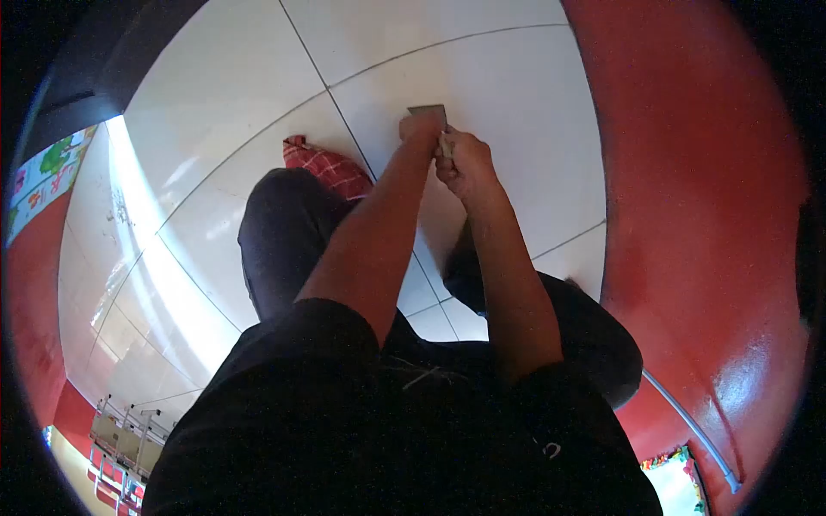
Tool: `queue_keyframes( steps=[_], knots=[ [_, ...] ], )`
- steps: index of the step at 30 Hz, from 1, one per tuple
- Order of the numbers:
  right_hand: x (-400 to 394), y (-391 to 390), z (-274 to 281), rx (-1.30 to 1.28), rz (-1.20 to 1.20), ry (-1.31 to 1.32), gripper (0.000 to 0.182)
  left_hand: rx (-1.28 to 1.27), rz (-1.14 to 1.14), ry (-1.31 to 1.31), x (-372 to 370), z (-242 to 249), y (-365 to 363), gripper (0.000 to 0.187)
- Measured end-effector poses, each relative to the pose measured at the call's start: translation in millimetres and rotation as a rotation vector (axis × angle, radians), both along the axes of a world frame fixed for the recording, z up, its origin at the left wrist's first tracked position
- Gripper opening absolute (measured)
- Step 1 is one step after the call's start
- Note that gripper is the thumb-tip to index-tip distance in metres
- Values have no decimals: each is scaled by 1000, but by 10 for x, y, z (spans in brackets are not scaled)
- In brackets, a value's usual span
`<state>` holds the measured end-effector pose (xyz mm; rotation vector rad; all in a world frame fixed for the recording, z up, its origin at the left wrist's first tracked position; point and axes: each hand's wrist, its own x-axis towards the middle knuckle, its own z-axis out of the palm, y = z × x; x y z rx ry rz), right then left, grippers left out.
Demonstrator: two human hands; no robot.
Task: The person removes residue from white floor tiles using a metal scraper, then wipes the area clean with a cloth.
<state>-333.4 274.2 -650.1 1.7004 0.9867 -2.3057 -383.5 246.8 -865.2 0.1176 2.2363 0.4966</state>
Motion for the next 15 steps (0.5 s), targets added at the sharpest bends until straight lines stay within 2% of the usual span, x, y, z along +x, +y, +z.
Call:
queue_keyframes(
  steps=[1, 3, 5, 7, 8, 10, 11, 12, 13, 14, 15],
  knots=[
    [22, 42, -74, 1, 18, 9, 11, -70, -98, 61, -10, -225, 102, 41],
    [-30, 184, -242, 28, 60, 32, 11, -107, -282, 124, -160, -219, 232, 42],
    [-363, 330, -395, 42, 65, 82, 11, -32, -440, 142, -649, 305, 223, 41],
    [-509, 398, -419, 30, 53, 105, 12, 18, -471, 134, -906, 614, 331, 36],
    [-440, 359, -408, 49, 74, 101, 12, -42, -632, 126, -847, 817, 252, 32],
    [-15, 180, -413, 135, 115, 63, 12, 71, -605, 120, -390, 479, 50, 31],
    [279, 71, -396, 189, 122, 34, 13, 50, -465, 158, 45, -9, 72, 35],
    [597, -2, -477, 270, 156, 15, 14, -78, -617, -74, 250, 251, 84, 40],
    [950, -1, -673, 443, 274, 54, 15, -62, -636, -37, 330, 381, 157, 40],
    [1225, 168, -1077, 767, 488, 148, 16, -44, -653, 0, 411, 505, 244, 39],
    [1404, 302, -1274, 902, 548, 164, 18, -22, -678, 31, 540, 586, 339, 38]
  ],
)
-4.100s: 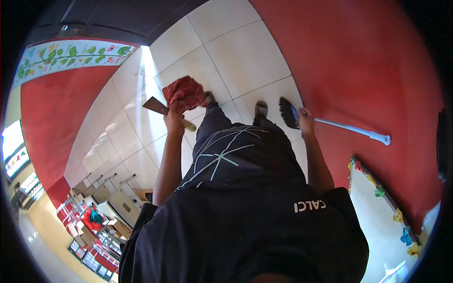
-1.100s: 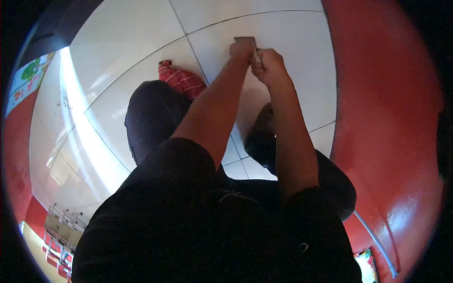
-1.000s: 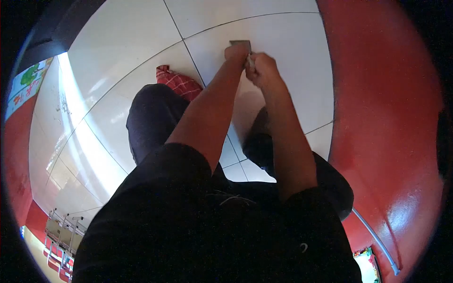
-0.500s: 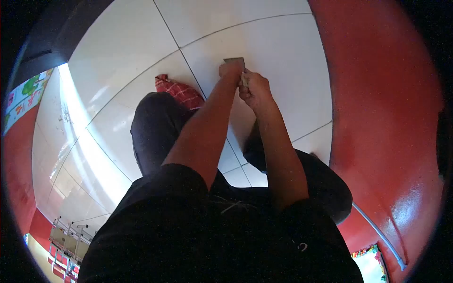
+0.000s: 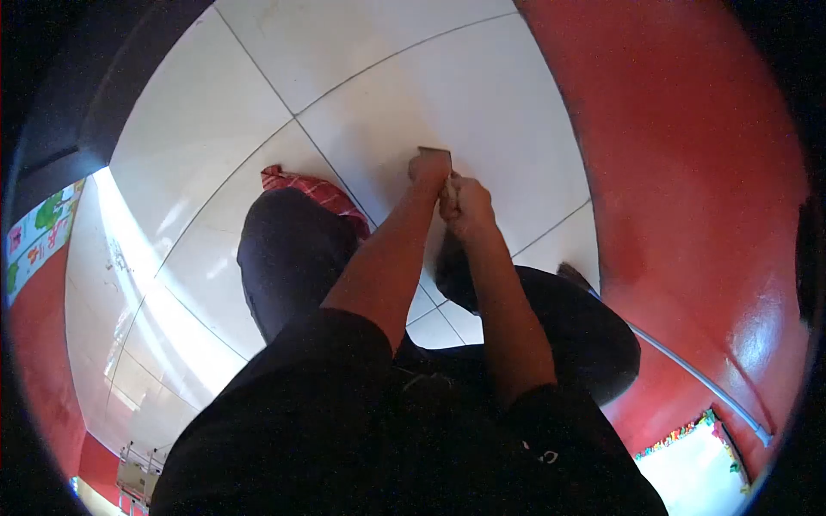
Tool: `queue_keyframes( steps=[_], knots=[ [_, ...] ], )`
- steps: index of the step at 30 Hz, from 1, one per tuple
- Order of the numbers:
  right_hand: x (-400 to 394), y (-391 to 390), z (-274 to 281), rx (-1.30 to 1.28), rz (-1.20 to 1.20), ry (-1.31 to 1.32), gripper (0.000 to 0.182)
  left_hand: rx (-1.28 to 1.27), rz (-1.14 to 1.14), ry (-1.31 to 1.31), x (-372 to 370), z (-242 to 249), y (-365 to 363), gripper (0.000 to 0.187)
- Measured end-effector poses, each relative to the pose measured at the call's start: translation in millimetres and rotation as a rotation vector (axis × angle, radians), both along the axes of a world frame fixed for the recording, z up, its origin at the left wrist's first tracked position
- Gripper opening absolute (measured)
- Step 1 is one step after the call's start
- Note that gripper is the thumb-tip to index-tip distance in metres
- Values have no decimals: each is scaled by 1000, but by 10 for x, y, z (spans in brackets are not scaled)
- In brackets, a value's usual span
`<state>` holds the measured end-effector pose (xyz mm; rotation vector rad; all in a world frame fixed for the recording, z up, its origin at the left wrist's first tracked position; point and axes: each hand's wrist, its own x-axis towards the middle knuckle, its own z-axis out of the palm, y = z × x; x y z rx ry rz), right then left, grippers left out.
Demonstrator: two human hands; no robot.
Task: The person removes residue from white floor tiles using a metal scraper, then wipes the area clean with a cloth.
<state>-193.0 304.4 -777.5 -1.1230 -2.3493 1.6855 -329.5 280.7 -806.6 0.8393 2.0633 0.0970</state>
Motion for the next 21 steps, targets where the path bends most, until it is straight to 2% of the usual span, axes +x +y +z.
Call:
queue_keyframes(
  steps=[1, 2, 3, 4, 6, 7, 8, 9, 10, 11, 12, 13, 14, 15, 17, 18, 19, 21],
  knots=[
    [-131, 101, 188, 36, 15, 2, 19, 33, -24, 20, 115, 59, 99, 37],
    [-243, 177, 390, -335, -258, -92, 19, 66, -51, 45, 155, 103, 183, 37],
    [-579, 180, 1001, -644, -630, -158, 18, 50, -83, 7, 15, 58, 334, 35],
    [-616, 236, 1004, -733, -624, -106, 18, 31, -117, -33, -126, -103, 469, 33],
    [-775, 410, 900, -918, -585, -3, 17, 28, -111, -15, -315, 81, 430, 32],
    [-777, 308, 1001, -874, -604, -67, 17, 14, -110, -8, -311, 2, 390, 31],
    [-752, 174, 1128, -829, -619, -128, 17, 15, -15, 1, -192, -50, 323, 30],
    [-772, 75, 1212, -785, -626, -183, 16, 17, 84, 20, -23, -306, 263, 30],
    [-754, 37, 1178, -818, -627, -144, 16, 18, 186, 41, 29, -272, 211, 29],
    [-733, 15, 1145, -850, -624, -102, 16, -12, 96, 80, 31, -238, 200, 29],
    [-649, 28, 1034, -879, -623, -59, 16, 22, 109, 93, -94, -350, 283, 29],
    [-552, 249, 356, -482, -194, 14, 16, 57, 109, 99, -230, -520, 436, 29],
    [-454, 467, -311, 5, 82, 107, 17, 98, 99, 99, -242, -602, 538, 29],
    [-573, 657, -486, 81, 152, 218, 16, 96, -15, 114, -476, -110, 500, 25],
    [-543, 559, -417, 231, 188, 204, 13, 86, 176, -61, -615, -323, 647, 25],
    [-539, 500, -348, 307, 202, 197, 12, 42, -112, 41, -581, 27, 537, 30],
    [-381, 207, 110, 538, 269, 71, 13, 139, -244, 134, -339, -117, 370, 31],
    [-114, -90, 332, 607, 162, -124, 13, 278, -187, 342, 369, -353, 114, 27]
  ],
)
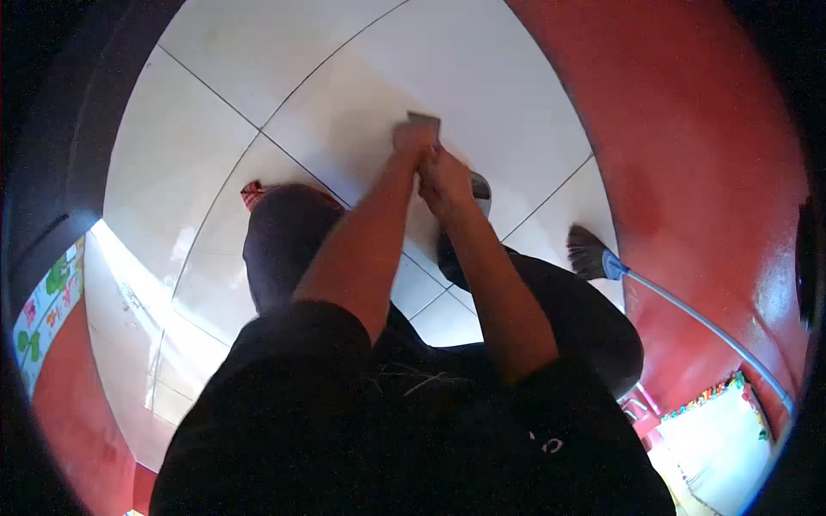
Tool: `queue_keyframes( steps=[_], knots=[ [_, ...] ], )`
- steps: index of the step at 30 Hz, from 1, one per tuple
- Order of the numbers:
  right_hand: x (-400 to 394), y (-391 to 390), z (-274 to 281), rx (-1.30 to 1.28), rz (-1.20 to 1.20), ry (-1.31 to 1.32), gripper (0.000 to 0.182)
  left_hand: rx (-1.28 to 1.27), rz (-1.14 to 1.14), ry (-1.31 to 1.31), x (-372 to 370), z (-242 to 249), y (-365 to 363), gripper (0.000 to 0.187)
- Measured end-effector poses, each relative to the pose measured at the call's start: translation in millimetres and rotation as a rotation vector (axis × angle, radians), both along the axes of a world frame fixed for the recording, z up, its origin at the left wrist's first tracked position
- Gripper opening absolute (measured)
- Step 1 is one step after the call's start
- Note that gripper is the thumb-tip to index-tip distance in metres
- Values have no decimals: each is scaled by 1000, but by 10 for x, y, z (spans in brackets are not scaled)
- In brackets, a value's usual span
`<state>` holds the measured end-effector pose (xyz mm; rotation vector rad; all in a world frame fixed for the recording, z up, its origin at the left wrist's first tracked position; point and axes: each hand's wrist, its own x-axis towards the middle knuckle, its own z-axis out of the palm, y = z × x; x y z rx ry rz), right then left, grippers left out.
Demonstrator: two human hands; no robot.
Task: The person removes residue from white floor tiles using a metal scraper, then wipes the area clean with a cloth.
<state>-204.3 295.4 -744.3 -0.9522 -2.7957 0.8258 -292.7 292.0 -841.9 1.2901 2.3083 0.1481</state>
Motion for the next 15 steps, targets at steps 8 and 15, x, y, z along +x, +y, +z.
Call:
queue_keyframes(
  steps=[8, 15],
  knots=[
    [736, 703, -481, -459, -13, 49, 22, -122, 0, -223, 308, 293, 483, 22],
    [478, 687, -106, -671, -206, 138, 16, -283, -162, -276, 41, 466, 601, 25]
  ],
)
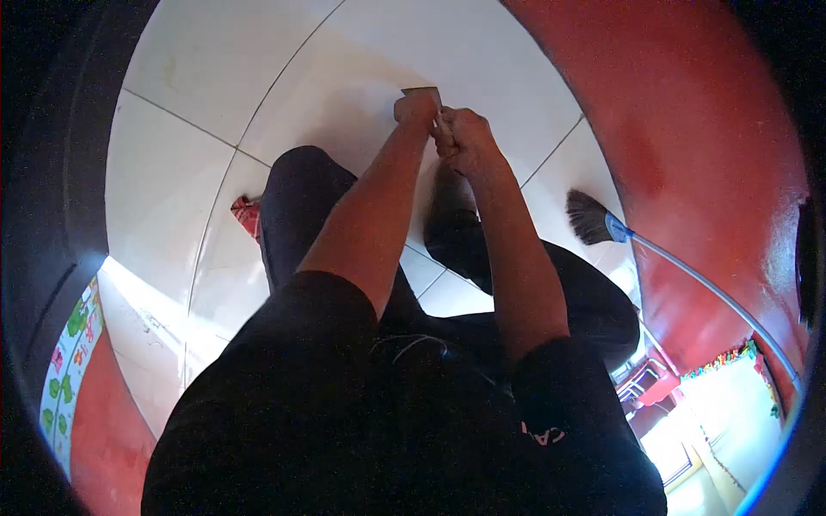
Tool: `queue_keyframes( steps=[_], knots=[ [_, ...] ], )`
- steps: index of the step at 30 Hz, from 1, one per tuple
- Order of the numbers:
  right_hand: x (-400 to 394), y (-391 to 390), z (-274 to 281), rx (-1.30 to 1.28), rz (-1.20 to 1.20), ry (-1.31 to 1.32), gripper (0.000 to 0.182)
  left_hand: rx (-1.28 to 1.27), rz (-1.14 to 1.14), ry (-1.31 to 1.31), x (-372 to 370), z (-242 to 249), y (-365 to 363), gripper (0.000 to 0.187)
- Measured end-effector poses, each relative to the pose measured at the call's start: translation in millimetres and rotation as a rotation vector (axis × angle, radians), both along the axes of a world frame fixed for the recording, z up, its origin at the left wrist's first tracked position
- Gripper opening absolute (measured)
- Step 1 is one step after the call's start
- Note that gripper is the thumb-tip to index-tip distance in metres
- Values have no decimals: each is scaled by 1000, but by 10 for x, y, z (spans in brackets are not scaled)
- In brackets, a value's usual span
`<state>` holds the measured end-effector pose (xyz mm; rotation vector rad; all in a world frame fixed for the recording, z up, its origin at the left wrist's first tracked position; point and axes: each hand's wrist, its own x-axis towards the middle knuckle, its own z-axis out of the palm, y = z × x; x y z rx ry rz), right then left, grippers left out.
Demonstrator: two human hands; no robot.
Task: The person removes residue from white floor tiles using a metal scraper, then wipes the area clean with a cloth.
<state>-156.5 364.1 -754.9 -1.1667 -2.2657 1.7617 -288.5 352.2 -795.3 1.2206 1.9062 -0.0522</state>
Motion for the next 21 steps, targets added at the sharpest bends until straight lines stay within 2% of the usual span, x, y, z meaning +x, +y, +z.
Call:
queue_keyframes(
  steps=[2, 3, 4, 6, 7, 8, 10, 11, 13, 15, 16, 18, 19, 20, 21],
  knots=[
    [-192, 15, 538, -179, -118, -119, 14, -49, -84, -46, -94, 165, 6, 29],
    [-151, -137, 691, 307, 96, -134, 14, -32, -97, -20, 15, -170, 5, 28],
    [-127, -138, 365, 219, 3, -143, 13, -16, -111, 6, 121, -505, 8, 28],
    [-40, -149, -329, 54, -204, -146, 14, 26, 15, 57, 160, -563, -41, 29],
    [-14, -35, -257, 46, -99, -202, 15, -55, -6, 21, 188, -572, -44, 30],
    [-164, 42, 74, -84, -129, -255, 16, -136, -28, -13, 229, -618, -51, 31],
    [-495, 200, 796, -327, -200, -378, 19, -157, 38, -255, -107, -52, 145, 26],
    [-348, 51, 573, -173, -129, -362, 20, -134, 41, -209, -130, -49, 235, 24],
    [-491, -21, 805, 440, 137, -422, 24, -85, 58, -106, -92, -244, 393, 21],
    [-624, 282, 878, 116, 86, -548, 27, -58, 85, -4, 63, -575, 367, 19],
    [-604, 258, 1005, -83, 47, -638, 28, -76, 75, 19, 312, -685, 93, 19],
    [-630, 262, 1034, -367, -313, -503, 31, 280, 144, 53, 537, -1160, -271, 24],
    [-481, 139, 810, -286, -268, -485, 32, 479, 194, 94, 488, -1440, -283, 26],
    [-440, 16, 769, -117, -120, -525, 31, 667, 237, 134, 446, -1555, -293, 28],
    [-400, -106, 730, 66, 14, -567, 32, 231, 193, -5, 252, -395, -234, 27]
  ],
)
